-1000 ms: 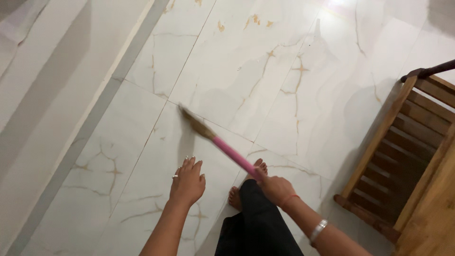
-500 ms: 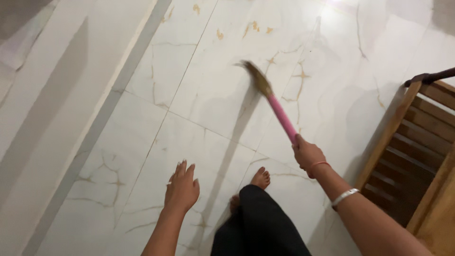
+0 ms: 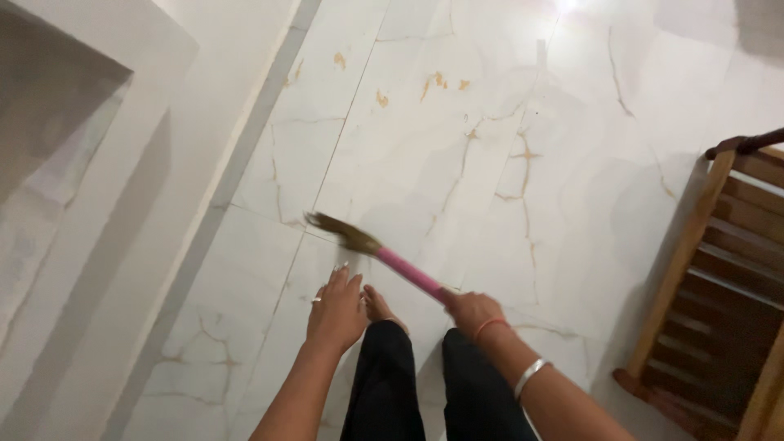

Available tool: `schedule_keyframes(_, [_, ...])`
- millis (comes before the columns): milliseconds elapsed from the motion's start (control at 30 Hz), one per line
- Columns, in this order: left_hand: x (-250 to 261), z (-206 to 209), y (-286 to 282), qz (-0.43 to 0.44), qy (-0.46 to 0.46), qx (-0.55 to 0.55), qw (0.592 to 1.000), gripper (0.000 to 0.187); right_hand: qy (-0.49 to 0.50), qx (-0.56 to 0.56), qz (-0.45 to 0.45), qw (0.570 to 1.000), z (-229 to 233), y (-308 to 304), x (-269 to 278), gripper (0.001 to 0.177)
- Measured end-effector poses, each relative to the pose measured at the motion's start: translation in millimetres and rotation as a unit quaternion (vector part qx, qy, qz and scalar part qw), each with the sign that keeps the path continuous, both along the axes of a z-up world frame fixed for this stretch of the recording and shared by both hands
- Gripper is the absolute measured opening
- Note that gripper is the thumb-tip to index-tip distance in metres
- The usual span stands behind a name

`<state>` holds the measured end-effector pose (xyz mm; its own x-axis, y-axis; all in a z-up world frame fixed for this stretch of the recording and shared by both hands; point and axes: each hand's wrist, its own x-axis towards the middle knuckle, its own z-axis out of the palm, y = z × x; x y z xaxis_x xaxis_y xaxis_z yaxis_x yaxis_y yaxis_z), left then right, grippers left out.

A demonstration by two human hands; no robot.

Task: The person sweeps a tiled floor using a pink-handled broom, moving debris toward a doorway. The camera follows the sweeping motion across the room, passing a wooden bench and a bed.

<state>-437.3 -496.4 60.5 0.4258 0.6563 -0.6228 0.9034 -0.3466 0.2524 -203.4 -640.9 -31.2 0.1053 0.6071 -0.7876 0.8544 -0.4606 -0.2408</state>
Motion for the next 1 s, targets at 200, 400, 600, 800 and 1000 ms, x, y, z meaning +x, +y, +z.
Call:
schedule_keyframes(200, [-8.8, 0.3, 69.6, -0.058, -0.021, 0.013, 0.998, 0.05, -0.072, -0.019, -0.132, 0.988, 6.7, 46.0, 63.0, 0.037])
schedule_keyframes(400, [-46.5, -13.1, 134.1, -0.064, 0.03, 0.011, 0.997, 0.053, -0.055, -0.051, -0.371, 0.925, 58.2, 97.3, 89.6, 0.04])
schedule_keyframes(600, [-68.7, -30.9, 181.1, -0.056, 0.06, 0.007, 0.997, 0.053, -0.011, 0.059, -0.401, 0.914, 71.2, 97.2, 29.2, 0.053])
schedule_keyframes(800, [-52.2, -32.2, 194.8, -0.058, 0.066, -0.013, 0.996, 0.052, 0.04, 0.096, -0.176, 0.979, 29.6, 109.8, -41.6, 0.06])
schedule_keyframes(1000, [-33.8, -32.0, 215.4, -0.073, 0.017, -0.003, 0.997, 0.053, 0.023, -0.051, -0.039, 0.998, -6.5, 163.6, -22.0, 0.043])
